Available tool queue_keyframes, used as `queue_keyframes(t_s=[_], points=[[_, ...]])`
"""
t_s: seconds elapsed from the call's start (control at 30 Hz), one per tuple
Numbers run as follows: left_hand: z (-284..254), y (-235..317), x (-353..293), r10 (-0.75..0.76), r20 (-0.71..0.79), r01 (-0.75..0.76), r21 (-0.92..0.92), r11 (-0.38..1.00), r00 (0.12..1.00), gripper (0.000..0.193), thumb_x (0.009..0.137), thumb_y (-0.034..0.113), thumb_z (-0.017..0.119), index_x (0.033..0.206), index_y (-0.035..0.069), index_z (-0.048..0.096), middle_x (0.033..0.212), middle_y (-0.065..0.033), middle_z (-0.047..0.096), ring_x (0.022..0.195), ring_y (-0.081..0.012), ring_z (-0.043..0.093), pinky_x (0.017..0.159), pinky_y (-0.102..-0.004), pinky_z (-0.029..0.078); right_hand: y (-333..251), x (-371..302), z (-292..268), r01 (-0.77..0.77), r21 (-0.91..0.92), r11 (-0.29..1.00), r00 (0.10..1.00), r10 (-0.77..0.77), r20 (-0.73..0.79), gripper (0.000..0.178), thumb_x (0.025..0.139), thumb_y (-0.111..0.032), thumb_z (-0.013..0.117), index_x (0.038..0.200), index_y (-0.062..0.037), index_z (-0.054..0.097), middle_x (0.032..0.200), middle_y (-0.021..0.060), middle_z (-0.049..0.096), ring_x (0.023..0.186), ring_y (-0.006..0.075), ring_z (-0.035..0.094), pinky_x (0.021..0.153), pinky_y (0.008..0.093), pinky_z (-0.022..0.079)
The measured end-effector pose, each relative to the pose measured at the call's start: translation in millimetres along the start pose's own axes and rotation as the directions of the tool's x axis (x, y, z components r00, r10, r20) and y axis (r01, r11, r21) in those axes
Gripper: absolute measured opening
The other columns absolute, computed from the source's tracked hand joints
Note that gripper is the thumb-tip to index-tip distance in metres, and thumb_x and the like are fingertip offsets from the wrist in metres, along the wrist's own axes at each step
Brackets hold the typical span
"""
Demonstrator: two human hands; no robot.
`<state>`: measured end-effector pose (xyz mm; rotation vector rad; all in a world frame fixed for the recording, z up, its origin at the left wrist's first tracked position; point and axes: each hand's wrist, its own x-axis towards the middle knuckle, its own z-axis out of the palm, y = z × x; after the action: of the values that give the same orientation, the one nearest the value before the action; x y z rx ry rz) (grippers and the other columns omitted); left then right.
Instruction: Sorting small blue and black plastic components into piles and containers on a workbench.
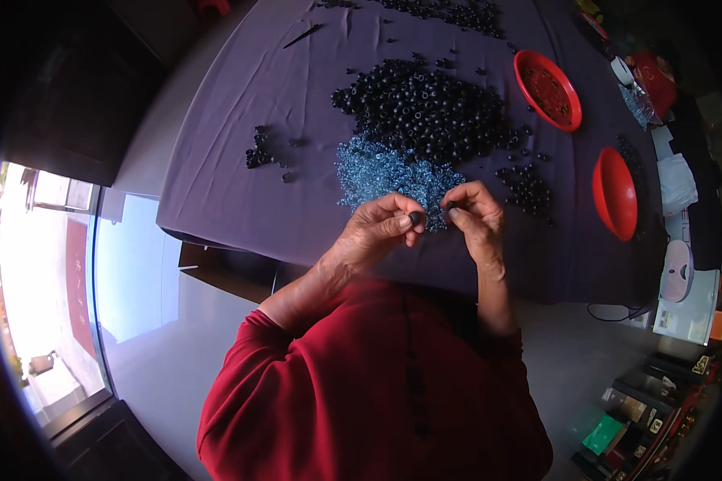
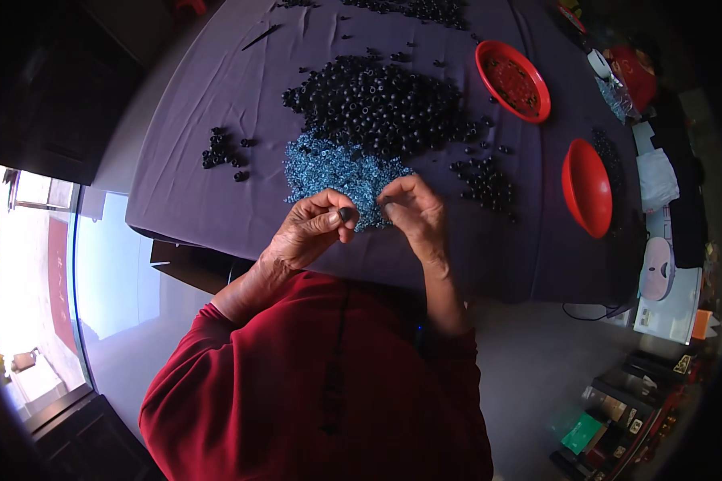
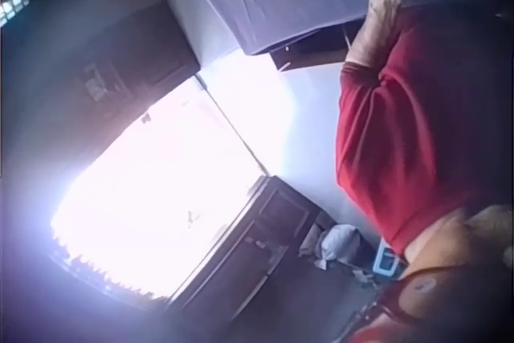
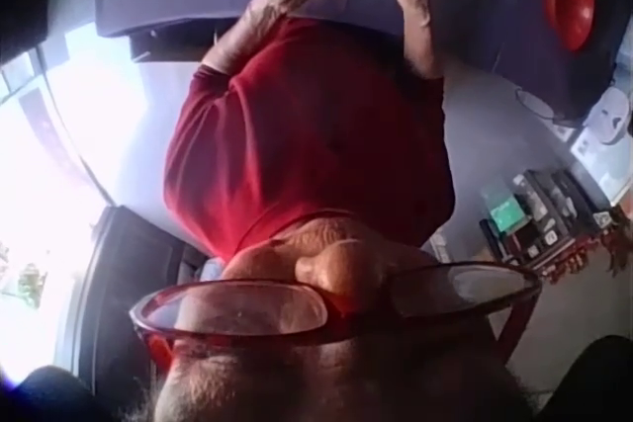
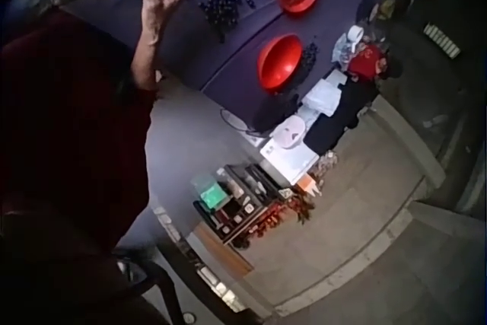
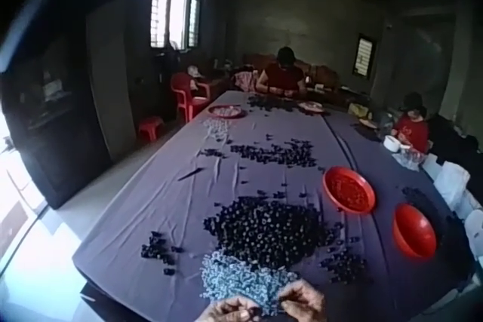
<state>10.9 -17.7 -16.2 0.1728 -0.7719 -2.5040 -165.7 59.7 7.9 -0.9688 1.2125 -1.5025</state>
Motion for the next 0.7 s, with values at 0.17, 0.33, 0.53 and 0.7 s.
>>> queue_keyframes(t_s=[0.17, 0.33, 0.53, 0.7], points=[[-1, -2, 0, -0.033, 0.006, 0.034, -0.141, 0.989, 0.999, 0.020, 0.085, 0.013, 0.056, 0.101, 0.001, 0.055, 0.087, -0.0075, 0.057, 0.072, -0.0143, 0.056, 0.070, -0.0251, 0.046, -3, -9, 16, 0.046, 0.075, 0.996, 0.998, -0.048, 0.028, 0.019, 0.076, 0.004, 0.060, 0.089, -0.0039, 0.049, 0.089, 0.0050, 0.055, 0.077, 0.0075, 0.052, 0.068, 0.0193, 0.044], [-1, -3, -1, -0.072, -0.012, 0.068, -0.204, 0.977, 0.997, 0.021, 0.085, 0.012, 0.056, 0.103, 0.000, 0.054, 0.087, -0.0081, 0.058, 0.073, -0.0156, 0.057, 0.070, -0.0254, 0.046, -2, -12, 23, 0.135, -0.007, 0.991, 0.989, -0.134, 0.062, 0.018, 0.076, 0.005, 0.059, 0.088, -0.0028, 0.049, 0.086, 0.0047, 0.052, 0.073, 0.0079, 0.050, 0.066, 0.0199, 0.043], [0, -4, -2, -0.050, -0.007, 0.048, -0.120, 0.992, 0.999, 0.019, 0.087, 0.012, 0.053, 0.103, 0.001, 0.055, 0.090, -0.0073, 0.059, 0.074, -0.0139, 0.055, 0.070, -0.0258, 0.045, -5, -17, 25, 0.083, -0.023, 0.996, 0.996, -0.082, 0.022, 0.015, 0.077, 0.004, 0.058, 0.088, -0.0017, 0.050, 0.082, 0.0017, 0.051, 0.068, 0.0044, 0.045, 0.061, 0.0168, 0.038], [0, -5, -1, -0.051, -0.018, 0.049, -0.109, 0.993, 0.999, 0.017, 0.087, 0.012, 0.053, 0.101, 0.002, 0.055, 0.089, -0.0068, 0.059, 0.074, -0.0139, 0.055, 0.070, -0.0258, 0.045, -5, -18, 29, 0.126, -0.006, 0.992, 0.992, -0.126, -0.018, 0.013, 0.078, 0.003, 0.058, 0.089, -0.0011, 0.052, 0.083, 0.0021, 0.051, 0.068, 0.0043, 0.045, 0.061, 0.0167, 0.038]])
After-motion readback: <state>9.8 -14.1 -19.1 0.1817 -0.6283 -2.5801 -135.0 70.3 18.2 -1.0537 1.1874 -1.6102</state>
